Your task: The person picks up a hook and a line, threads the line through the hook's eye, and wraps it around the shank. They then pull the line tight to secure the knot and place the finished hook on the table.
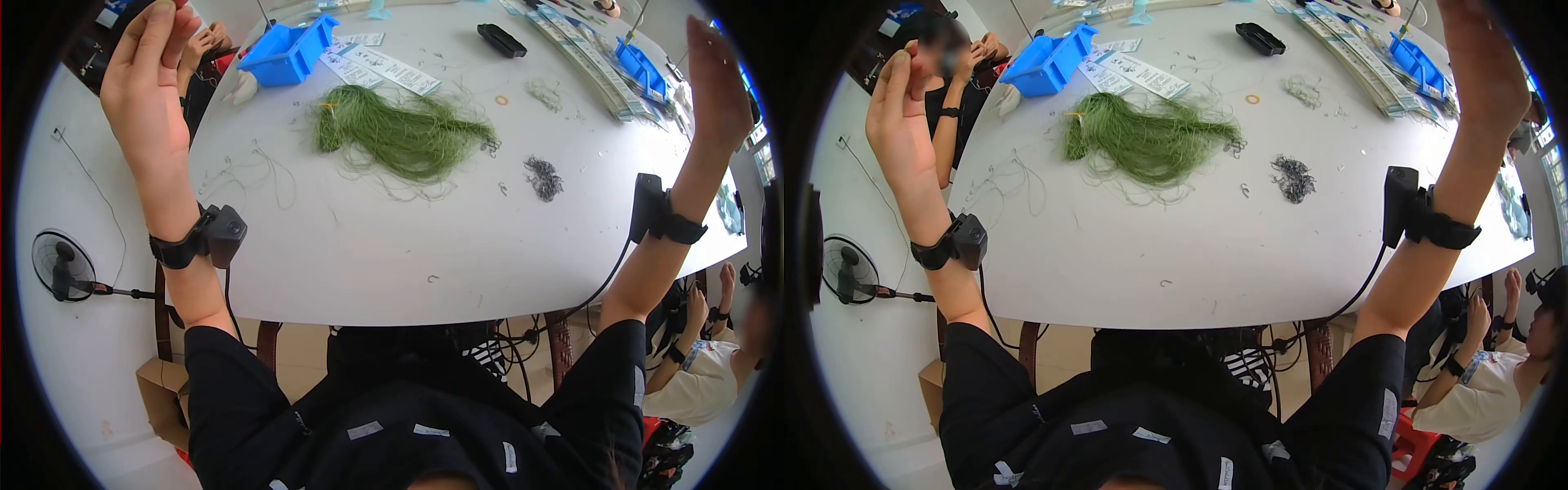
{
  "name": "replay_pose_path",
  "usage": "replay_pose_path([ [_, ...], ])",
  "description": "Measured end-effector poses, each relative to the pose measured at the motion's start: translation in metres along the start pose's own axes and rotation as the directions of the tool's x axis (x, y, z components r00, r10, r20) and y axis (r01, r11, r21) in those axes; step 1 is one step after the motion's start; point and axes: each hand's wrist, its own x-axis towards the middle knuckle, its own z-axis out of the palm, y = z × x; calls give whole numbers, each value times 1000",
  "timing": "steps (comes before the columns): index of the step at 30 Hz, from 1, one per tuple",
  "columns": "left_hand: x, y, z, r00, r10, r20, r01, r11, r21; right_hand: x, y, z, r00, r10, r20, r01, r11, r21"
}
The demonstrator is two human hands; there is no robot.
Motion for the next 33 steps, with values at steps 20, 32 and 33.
replay_pose_path([
  [20, -83, 38, 76, 814, 181, 552, -253, 966, 57, 75, -247, -96, 909, -95, 406, -393, 131, 910],
  [32, -89, 40, 77, 826, 59, 561, -49, 998, -33, 67, -266, -97, 936, 62, 347, -352, 115, 929],
  [33, -88, 43, 77, 838, 41, 544, -58, 998, 14, 67, -266, -97, 934, 66, 350, -356, 129, 926],
])
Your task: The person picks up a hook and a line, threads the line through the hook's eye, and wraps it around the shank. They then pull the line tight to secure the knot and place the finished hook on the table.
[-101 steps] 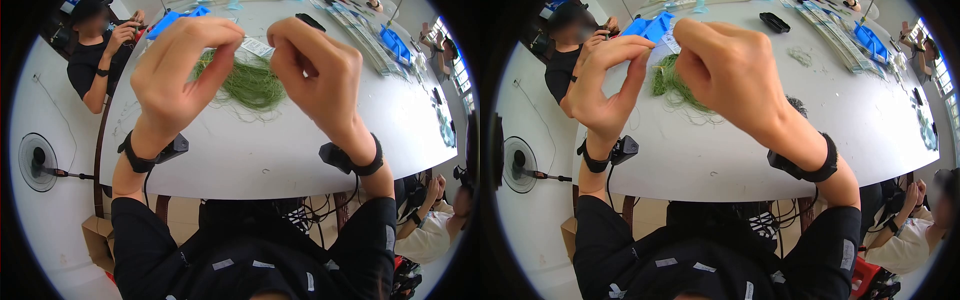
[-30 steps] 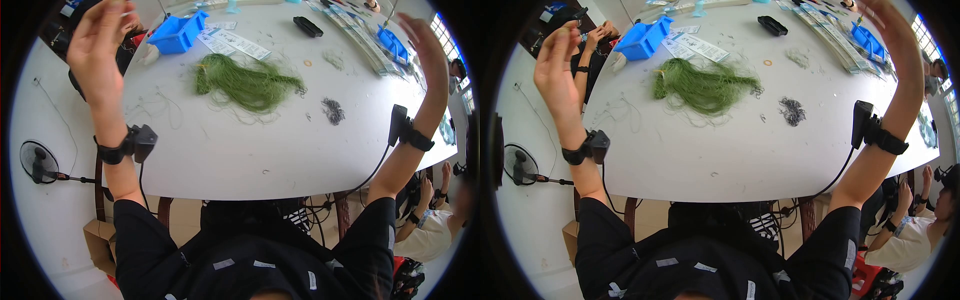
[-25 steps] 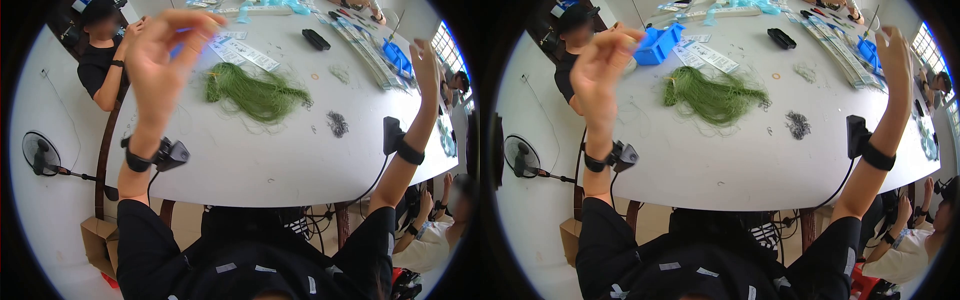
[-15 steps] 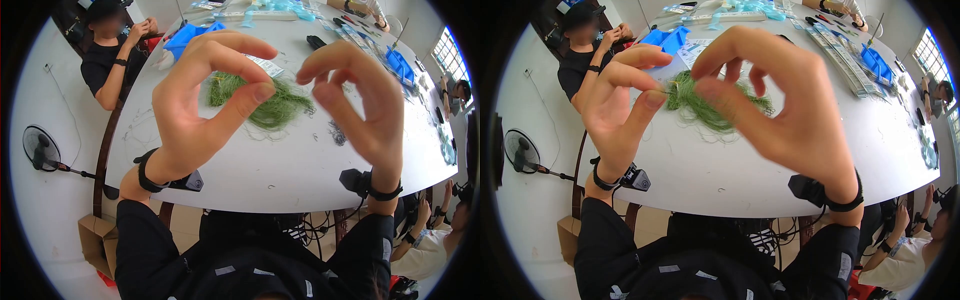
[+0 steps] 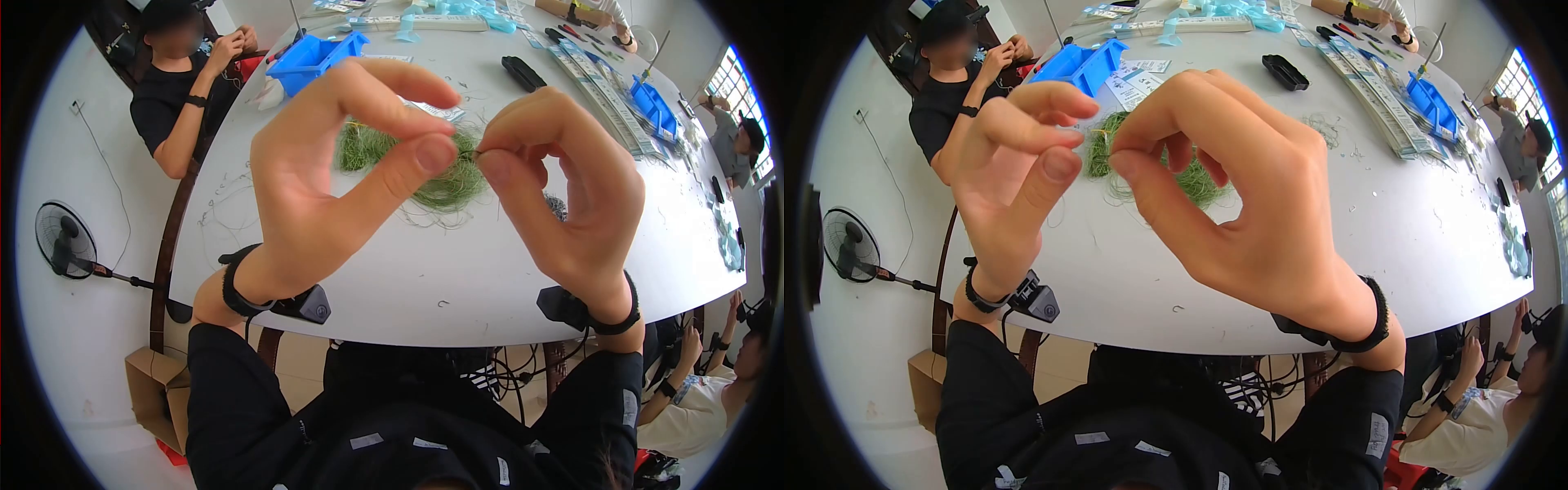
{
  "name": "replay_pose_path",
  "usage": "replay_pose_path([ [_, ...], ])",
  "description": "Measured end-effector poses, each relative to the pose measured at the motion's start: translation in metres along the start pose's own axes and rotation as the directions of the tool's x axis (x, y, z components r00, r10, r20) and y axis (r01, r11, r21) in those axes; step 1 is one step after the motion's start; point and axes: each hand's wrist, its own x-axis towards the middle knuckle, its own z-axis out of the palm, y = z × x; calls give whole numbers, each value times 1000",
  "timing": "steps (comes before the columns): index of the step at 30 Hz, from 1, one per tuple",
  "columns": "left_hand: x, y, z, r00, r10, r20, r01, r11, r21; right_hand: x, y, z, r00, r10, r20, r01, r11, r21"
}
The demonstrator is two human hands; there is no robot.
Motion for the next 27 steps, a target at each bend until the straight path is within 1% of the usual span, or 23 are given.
replay_pose_path([
  [1, 1, 2, -1, 1000, -18, -21, 19, 999, 44, 0, -1, 0, 1000, 4, -4, -4, 1000, -14],
  [2, 3, 2, -2, 1000, 16, 1, -16, 994, 108, 0, -1, 0, 1000, 8, -9, -8, 1000, -29],
  [4, 5, 1, -3, 996, 79, 52, -89, 969, 231, 1, 1, -2, 998, -69, 6, 69, 995, -72],
  [5, 5, 2, -4, 995, 74, 72, -90, 964, 249, 1, 2, -2, 994, -106, 14, 107, 990, -92],
  [7, 4, 3, -5, 992, 63, 113, -93, 954, 285, 1, 2, -1, 995, -99, 13, 100, 990, -101],
  [8, 3, 3, -5, 994, 58, 97, -82, 962, 262, 1, 2, 0, 995, -96, 12, 96, 990, -104],
  [11, 1, 2, -1, 999, 34, 36, -40, 983, 179, -1, 3, 2, 1000, 19, 8, -18, 999, -49],
  [14, -1, 2, 1, 999, -13, -30, 15, 996, 87, 0, 4, 4, 998, -31, -60, 29, 998, -47],
  [16, -1, 3, 1, 998, -42, -48, 44, 998, 51, -1, 5, 4, 999, -27, -42, 25, 998, -60],
  [26, -3, 5, 5, 993, -112, -33, 112, 993, 18, -4, 8, 9, 996, -60, -65, 57, 998, -39],
  [27, -4, 4, 5, 994, -104, -31, 105, 994, 22, -3, 8, 8, 996, -89, -14, 87, 994, -73],
])
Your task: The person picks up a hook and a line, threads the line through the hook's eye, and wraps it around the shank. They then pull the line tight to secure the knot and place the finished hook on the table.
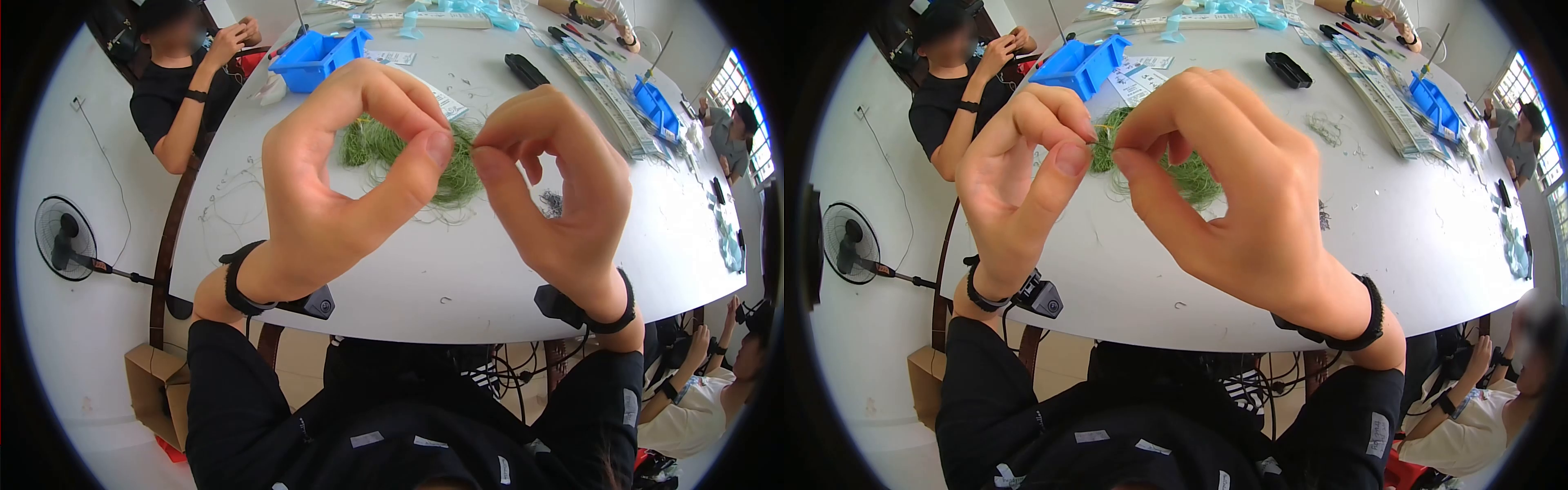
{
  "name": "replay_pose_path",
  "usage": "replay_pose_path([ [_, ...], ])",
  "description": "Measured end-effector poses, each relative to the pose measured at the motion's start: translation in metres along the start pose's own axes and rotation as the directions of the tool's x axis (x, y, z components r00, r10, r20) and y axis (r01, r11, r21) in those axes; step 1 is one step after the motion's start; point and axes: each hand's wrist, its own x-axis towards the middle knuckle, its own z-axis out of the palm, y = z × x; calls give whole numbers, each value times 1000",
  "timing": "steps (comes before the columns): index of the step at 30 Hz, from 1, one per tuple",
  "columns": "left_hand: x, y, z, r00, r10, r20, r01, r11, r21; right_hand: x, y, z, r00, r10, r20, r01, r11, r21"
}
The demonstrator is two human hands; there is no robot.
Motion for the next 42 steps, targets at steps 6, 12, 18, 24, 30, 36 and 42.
replay_pose_path([
  [6, 5, 3, 2, 931, -297, 212, 355, 871, -340, 21, 17, -35, 951, -288, 112, 289, 957, 4],
  [12, 0, -5, 5, 769, -371, 521, 627, 600, -497, 28, 30, -28, 826, -532, 186, 502, 845, 183],
  [18, -1, -14, 9, 703, -382, 600, 710, 419, -565, 24, 25, -24, 856, -484, 181, 447, 870, 208],
  [24, 4, -59, 38, 803, -229, 550, 323, 943, -78, 21, 39, -54, 975, -223, -22, 224, 967, 123],
  [30, -14, -100, 84, 776, -19, 631, -251, 908, 336, 25, 39, -94, 992, -89, -95, 78, 991, -113],
  [36, -10, -109, 110, 732, 94, 675, -437, 825, 359, 21, 32, -109, 987, -102, -127, 76, 978, -196],
  [42, 1, -120, 117, 706, 148, 693, -488, 810, 324, 22, 43, -93, 983, -111, -149, 154, 933, 324],
])
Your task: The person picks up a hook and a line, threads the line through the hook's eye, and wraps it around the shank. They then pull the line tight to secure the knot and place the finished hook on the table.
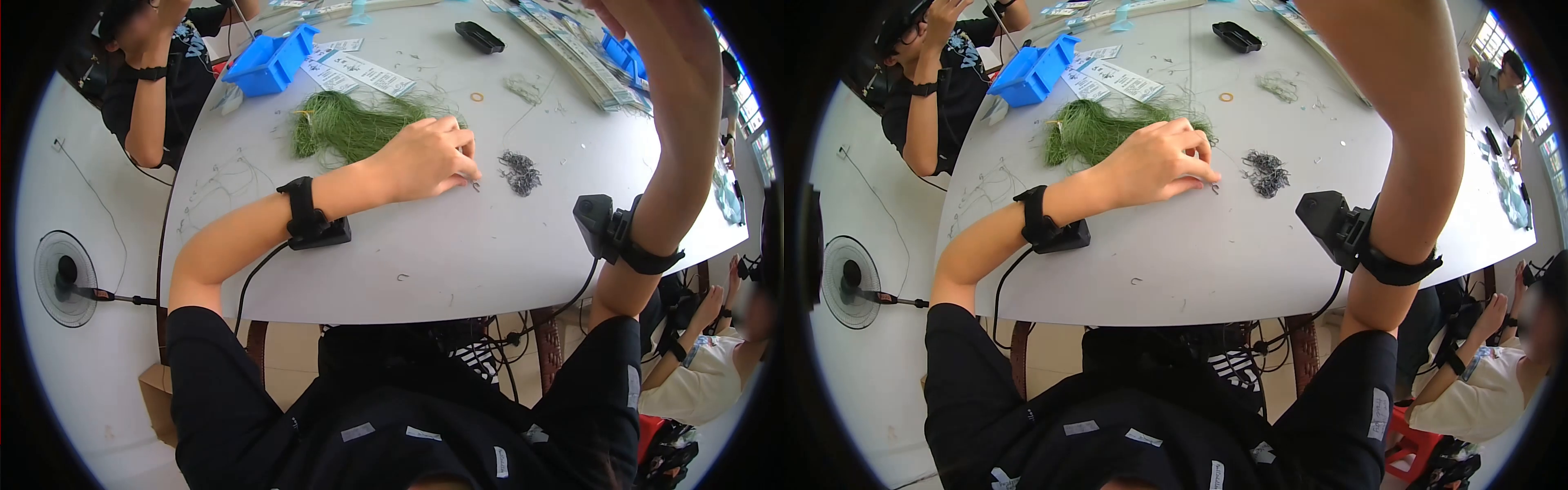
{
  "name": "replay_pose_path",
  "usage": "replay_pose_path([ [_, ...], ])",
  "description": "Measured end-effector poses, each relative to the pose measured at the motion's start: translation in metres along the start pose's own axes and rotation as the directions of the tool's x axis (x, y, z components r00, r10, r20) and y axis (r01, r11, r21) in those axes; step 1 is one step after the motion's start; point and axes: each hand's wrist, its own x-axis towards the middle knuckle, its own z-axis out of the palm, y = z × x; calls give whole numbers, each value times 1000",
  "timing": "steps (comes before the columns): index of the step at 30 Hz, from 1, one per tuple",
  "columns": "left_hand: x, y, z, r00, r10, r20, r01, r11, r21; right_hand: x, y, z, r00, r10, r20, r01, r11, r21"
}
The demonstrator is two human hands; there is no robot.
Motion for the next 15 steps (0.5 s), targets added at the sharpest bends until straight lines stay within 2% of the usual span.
replay_pose_path([
  [2, 2, 3, -1, 999, 42, 21, -43, 998, 54, 1, -8, -4, 998, 28, 48, -8, 925, -381],
  [5, 2, 6, -3, 998, 50, 50, -56, 989, 139, 2, -10, -4, 993, 83, 85, -43, 920, -390],
  [8, 3, -3, -6, 995, -15, -95, 12, 1000, -27, 1, -9, 5, 991, 31, 127, 20, 925, -380],
  [9, 4, -2, -12, 989, -136, -66, 126, 983, -132, 0, -1, 6, 989, -3, 146, 53, 939, -340],
  [10, 4, -2, -19, 968, -248, -28, 235, 944, -230, -1, -3, 6, 985, 15, 174, 55, 921, -386],
  [11, 6, -3, -29, 937, -349, 14, 335, 887, -317, -2, -6, 7, 979, 32, 202, 60, 900, -431],
  [12, 7, -4, -36, 917, -400, -4, 358, 825, -437, -6, -16, 8, 969, 104, 226, 39, 832, -553],
  [14, 3, 0, -49, 865, -501, -10, 372, 655, -658, -3, -15, 9, 908, 140, 395, 83, 864, -497],
  [15, -1, 2, -61, 816, -568, 106, 455, 520, -723, -4, -17, 13, 882, 197, 428, 68, 845, -530],
])
